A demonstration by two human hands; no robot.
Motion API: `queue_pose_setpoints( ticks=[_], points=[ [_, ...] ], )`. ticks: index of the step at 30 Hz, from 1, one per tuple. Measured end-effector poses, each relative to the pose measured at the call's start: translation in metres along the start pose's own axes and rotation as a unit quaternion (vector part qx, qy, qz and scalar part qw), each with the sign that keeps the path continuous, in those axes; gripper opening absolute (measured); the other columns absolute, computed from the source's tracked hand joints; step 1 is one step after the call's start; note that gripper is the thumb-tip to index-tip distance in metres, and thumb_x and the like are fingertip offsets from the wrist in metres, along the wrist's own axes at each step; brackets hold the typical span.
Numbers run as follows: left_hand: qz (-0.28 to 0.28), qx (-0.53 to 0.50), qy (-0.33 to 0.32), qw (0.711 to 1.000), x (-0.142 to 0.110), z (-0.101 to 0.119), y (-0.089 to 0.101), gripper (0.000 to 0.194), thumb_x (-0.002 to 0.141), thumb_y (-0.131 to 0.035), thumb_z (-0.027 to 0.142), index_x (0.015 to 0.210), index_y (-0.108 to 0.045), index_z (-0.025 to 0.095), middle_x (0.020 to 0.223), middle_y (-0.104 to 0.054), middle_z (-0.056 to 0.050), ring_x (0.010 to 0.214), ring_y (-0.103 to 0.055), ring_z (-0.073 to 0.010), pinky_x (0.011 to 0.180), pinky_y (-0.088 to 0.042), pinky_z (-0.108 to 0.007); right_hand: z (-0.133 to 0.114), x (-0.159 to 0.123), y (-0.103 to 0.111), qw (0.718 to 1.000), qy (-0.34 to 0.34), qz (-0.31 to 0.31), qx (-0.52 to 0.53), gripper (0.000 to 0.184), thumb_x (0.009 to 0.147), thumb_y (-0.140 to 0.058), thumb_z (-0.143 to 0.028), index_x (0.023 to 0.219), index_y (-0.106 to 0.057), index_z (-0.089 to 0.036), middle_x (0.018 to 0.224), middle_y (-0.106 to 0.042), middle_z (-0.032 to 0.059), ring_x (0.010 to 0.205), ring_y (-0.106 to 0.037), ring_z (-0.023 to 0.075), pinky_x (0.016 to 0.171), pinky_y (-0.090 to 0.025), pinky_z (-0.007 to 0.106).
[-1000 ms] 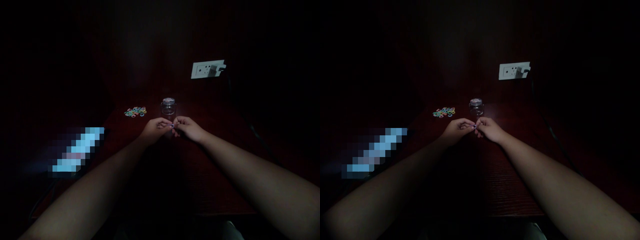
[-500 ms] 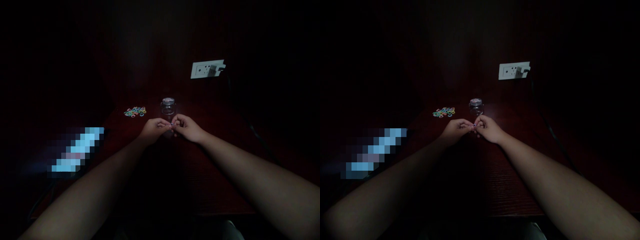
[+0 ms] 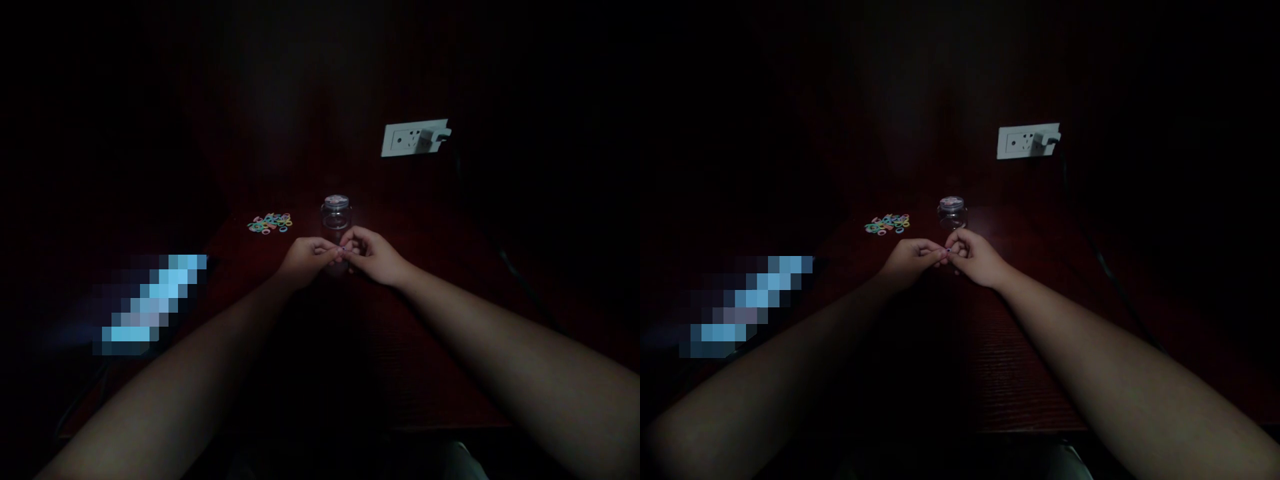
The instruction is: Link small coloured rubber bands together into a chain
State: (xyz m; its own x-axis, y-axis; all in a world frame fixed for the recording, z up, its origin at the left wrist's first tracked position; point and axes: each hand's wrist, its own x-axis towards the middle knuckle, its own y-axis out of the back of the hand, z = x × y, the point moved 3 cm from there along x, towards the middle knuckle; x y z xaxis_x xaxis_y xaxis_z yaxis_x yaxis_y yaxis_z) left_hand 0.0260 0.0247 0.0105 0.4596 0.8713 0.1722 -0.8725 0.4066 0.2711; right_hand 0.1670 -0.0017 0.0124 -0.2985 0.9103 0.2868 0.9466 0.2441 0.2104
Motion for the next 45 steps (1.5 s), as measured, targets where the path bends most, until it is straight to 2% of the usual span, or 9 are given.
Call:
queue_pose_setpoints(
  ticks=[7, 14, 23, 30, 37, 45],
  points=[
    [-0.010, -0.005, 0.006, 1.000, 0.0003, 0.0000, -0.0007, 0.022, 0.075, -0.059, 0.032, 0.074, -0.064, 0.011, 0.070, -0.066, -0.005, 0.059, -0.056, -0.0085, 0.057, -0.045, -0.021, 0.0047, 0.0014, 0.0025, 0.999, -0.008, 0.006, -0.040, 0.018, 0.073, -0.060, -0.028, 0.079, -0.049, -0.015, 0.063, -0.058, -0.0004, 0.047, -0.051, 0.0065, 0.043, -0.040, 0.019],
    [-0.011, -0.026, 0.036, 0.999, 0.0023, -0.0032, 0.0008, 0.016, 0.078, -0.049, 0.020, 0.076, -0.062, 0.011, 0.070, -0.065, -0.003, 0.060, -0.055, -0.0066, 0.055, -0.041, -0.018, 0.0046, 0.0010, 0.0018, 0.998, -0.025, 0.015, -0.049, 0.017, 0.077, -0.056, -0.030, 0.077, -0.049, -0.015, 0.062, -0.057, -0.0004, 0.046, -0.050, 0.0063, 0.041, -0.037, 0.018],
    [-0.004, -0.017, 0.013, 1.000, 0.0025, -0.0031, 0.0010, 0.011, 0.074, -0.053, 0.020, 0.073, -0.059, 0.011, 0.066, -0.062, -0.002, 0.058, -0.053, -0.0066, 0.056, -0.042, -0.019, 0.0033, 0.0006, 0.0013, 0.998, -0.034, 0.011, -0.058, 0.014, 0.078, -0.054, -0.027, 0.076, -0.051, -0.014, 0.062, -0.058, 0.0000, 0.047, -0.051, 0.0067, 0.043, -0.038, 0.019],
    [0.009, -0.020, 0.023, 1.000, 0.0007, -0.0011, -0.0002, 0.006, 0.073, -0.054, 0.018, 0.073, -0.055, 0.012, 0.065, -0.062, -0.001, 0.055, -0.053, -0.0068, 0.054, -0.041, -0.019, 0.0035, 0.0012, 0.0015, 0.997, -0.036, 0.001, -0.067, 0.013, 0.079, -0.052, -0.026, 0.077, -0.052, -0.013, 0.063, -0.058, 0.0007, 0.048, -0.051, 0.0071, 0.044, -0.038, 0.019],
    [0.010, -0.013, 0.004, 1.000, 0.0025, -0.0035, 0.0011, 0.009, 0.074, -0.054, 0.021, 0.076, -0.056, 0.012, 0.068, -0.062, -0.002, 0.058, -0.054, -0.0075, 0.056, -0.041, -0.020, 0.0039, 0.0015, 0.0015, 0.997, -0.036, -0.006, -0.074, 0.013, 0.080, -0.051, -0.026, 0.076, -0.053, -0.013, 0.063, -0.058, 0.0009, 0.048, -0.051, 0.0069, 0.045, -0.038, 0.019],
    [-0.020, -0.050, -0.002, 0.999, 0.0022, -0.0039, -0.0010, 0.008, 0.069, -0.055, 0.013, 0.077, -0.056, 0.011, 0.070, -0.064, -0.002, 0.061, -0.058, -0.0085, 0.058, -0.043, -0.021, 0.0026, 0.0005, -0.0002, 0.998, -0.030, 0.007, -0.056, 0.011, 0.075, -0.057, -0.023, 0.076, -0.051, -0.014, 0.061, -0.057, -0.0005, 0.048, -0.050, 0.0063, 0.044, -0.038, 0.018]
  ],
)
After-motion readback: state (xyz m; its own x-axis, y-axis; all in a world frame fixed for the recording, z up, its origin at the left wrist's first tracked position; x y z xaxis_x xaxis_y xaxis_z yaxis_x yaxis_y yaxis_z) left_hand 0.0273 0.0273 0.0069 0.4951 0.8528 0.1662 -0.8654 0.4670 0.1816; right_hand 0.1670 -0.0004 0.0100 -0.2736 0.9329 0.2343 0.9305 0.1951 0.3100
